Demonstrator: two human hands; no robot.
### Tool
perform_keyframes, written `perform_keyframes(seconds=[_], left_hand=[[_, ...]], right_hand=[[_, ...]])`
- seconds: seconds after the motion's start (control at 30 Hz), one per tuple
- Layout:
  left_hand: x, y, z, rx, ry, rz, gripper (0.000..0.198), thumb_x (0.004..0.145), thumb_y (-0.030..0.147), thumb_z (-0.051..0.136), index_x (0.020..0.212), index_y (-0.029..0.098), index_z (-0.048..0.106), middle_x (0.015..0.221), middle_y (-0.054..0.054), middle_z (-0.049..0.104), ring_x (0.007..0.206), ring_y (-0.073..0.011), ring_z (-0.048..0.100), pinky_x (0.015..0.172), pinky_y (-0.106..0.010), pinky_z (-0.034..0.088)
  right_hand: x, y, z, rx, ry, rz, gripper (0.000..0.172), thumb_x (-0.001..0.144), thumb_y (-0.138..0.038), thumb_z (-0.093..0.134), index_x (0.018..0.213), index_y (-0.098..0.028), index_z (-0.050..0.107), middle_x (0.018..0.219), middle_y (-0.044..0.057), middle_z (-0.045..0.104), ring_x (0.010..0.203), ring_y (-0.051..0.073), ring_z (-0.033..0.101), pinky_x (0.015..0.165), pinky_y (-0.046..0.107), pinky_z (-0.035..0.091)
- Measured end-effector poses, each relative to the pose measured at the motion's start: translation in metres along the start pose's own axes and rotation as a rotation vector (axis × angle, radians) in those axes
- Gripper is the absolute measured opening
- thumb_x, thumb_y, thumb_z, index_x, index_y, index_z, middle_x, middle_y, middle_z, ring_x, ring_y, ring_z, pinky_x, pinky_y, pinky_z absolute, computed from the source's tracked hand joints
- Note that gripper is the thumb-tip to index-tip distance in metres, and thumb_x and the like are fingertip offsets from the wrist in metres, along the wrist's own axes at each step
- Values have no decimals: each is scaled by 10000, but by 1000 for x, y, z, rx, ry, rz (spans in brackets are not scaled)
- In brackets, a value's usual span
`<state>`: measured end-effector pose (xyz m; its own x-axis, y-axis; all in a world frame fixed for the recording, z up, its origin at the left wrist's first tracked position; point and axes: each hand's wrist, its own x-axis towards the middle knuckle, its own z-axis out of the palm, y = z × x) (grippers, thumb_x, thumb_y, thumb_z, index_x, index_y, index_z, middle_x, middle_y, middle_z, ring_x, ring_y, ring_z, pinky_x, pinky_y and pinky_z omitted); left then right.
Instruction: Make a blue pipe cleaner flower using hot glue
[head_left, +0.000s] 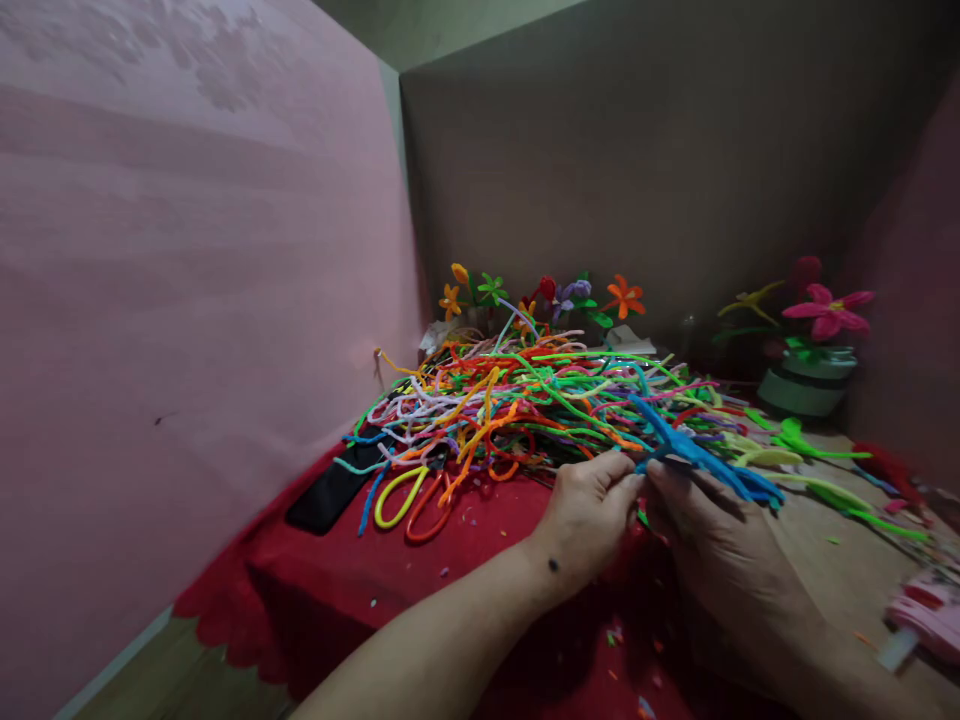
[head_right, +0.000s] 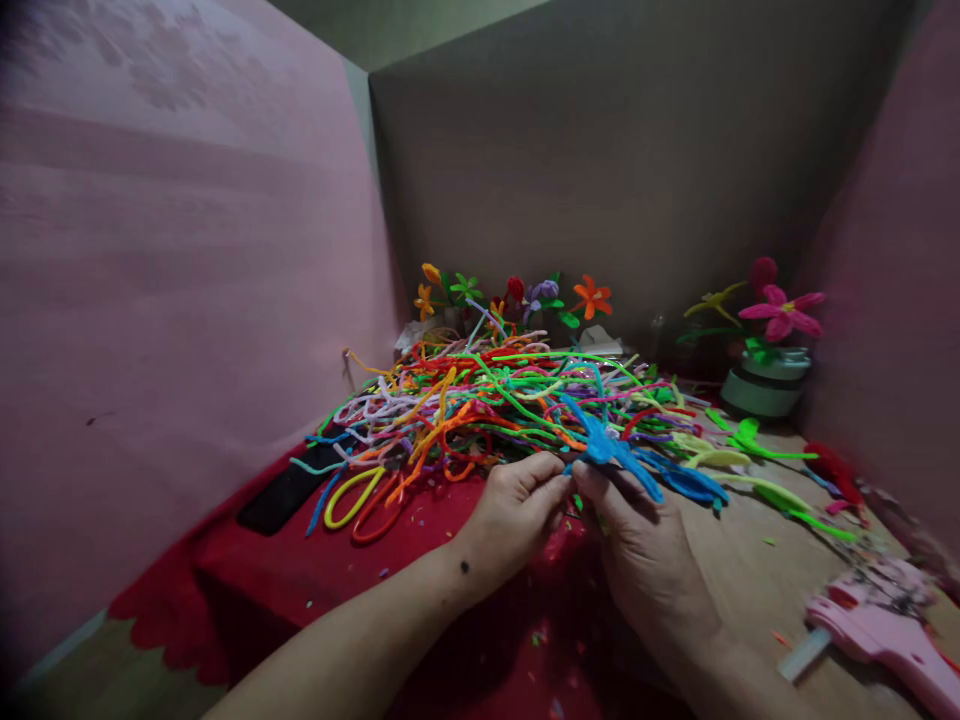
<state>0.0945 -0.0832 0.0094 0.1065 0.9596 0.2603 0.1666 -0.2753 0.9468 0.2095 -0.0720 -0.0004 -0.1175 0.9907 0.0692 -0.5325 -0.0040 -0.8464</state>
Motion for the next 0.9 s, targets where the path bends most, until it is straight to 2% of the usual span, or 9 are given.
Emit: perform_keyframes(seconds=[0.1, 0.17, 0.3, 0.43, 0.63, 0.7, 0.77, 0.83, 0.9], left_hand=[[2, 6, 1, -300, -56, -190, 236, 788, 349, 489, 633, 171, 484, 432, 67, 414, 298, -49, 339, 328, -181, 235], [2, 9, 1, -388, -55, -224, 248, 760, 373, 532, 640, 159, 500, 413, 73, 420, 263, -41, 335, 289, -169, 218], [2, 11, 1, -551, -89, -254, 236, 735, 353, 588, 642, 151, 509, 413, 76, 422, 247, -35, 309, 262, -160, 239], [1, 8, -3, -787, -231, -334, 170, 770, 299, 584, 712, 153, 520, 442, 85, 413, 264, -10, 231, 271, -137, 254], [6, 3, -8, -986, -485, -407, 119, 817, 270, 524, 778, 157, 527, 437, 104, 356, 259, -10, 127, 247, -140, 231], [6, 5, -7, -859, -456, -383, 182, 828, 312, 497, 734, 157, 511, 439, 102, 346, 259, -12, 142, 261, -154, 237], [5, 7, -5, -543, -304, -282, 231, 829, 346, 487, 693, 159, 493, 460, 82, 385, 283, -27, 247, 307, -172, 266], [3, 6, -4, -134, -96, -84, 184, 806, 327, 524, 728, 162, 513, 520, 54, 448, 378, -55, 387, 393, -188, 314], [1, 3, -3, 225, 44, 140, 102, 803, 270, 532, 806, 168, 544, 610, 26, 500, 512, -84, 470, 502, -208, 348]], right_hand=[[-3, -2, 1, -103, -115, -1, 35, 681, -226, 680, 696, -211, 651, 661, -4, 609, 529, 125, 498, 471, 242, 390], [-4, -3, 1, -122, -154, 1, 22, 693, -233, 664, 689, -215, 651, 625, -7, 594, 509, 125, 480, 467, 247, 381], [-2, -6, -1, -19, -78, 46, 100, 655, -253, 698, 622, -217, 612, 579, -29, 537, 500, 102, 440, 462, 224, 368], [1, -8, 0, 53, -1, 98, 167, 603, -272, 735, 610, -205, 582, 575, -44, 509, 519, 91, 445, 483, 209, 382], [8, -8, -4, 85, -117, 125, 185, 637, -275, 708, 563, -173, 573, 519, -44, 522, 502, 70, 437, 483, 183, 355], [9, -9, -4, 80, -109, 105, 138, 631, -266, 716, 631, -177, 611, 543, -43, 540, 504, 70, 441, 479, 182, 353], [9, -11, -3, 91, -84, 87, 135, 628, -256, 717, 718, -188, 642, 620, -34, 585, 539, 81, 476, 502, 194, 377], [8, -12, 0, 103, -54, 67, 147, 631, -241, 714, 760, -204, 653, 708, -29, 622, 596, 96, 514, 541, 208, 402], [8, -12, 1, 100, -32, 35, 126, 636, -222, 714, 750, -219, 660, 707, -44, 622, 599, 94, 510, 542, 206, 397]])
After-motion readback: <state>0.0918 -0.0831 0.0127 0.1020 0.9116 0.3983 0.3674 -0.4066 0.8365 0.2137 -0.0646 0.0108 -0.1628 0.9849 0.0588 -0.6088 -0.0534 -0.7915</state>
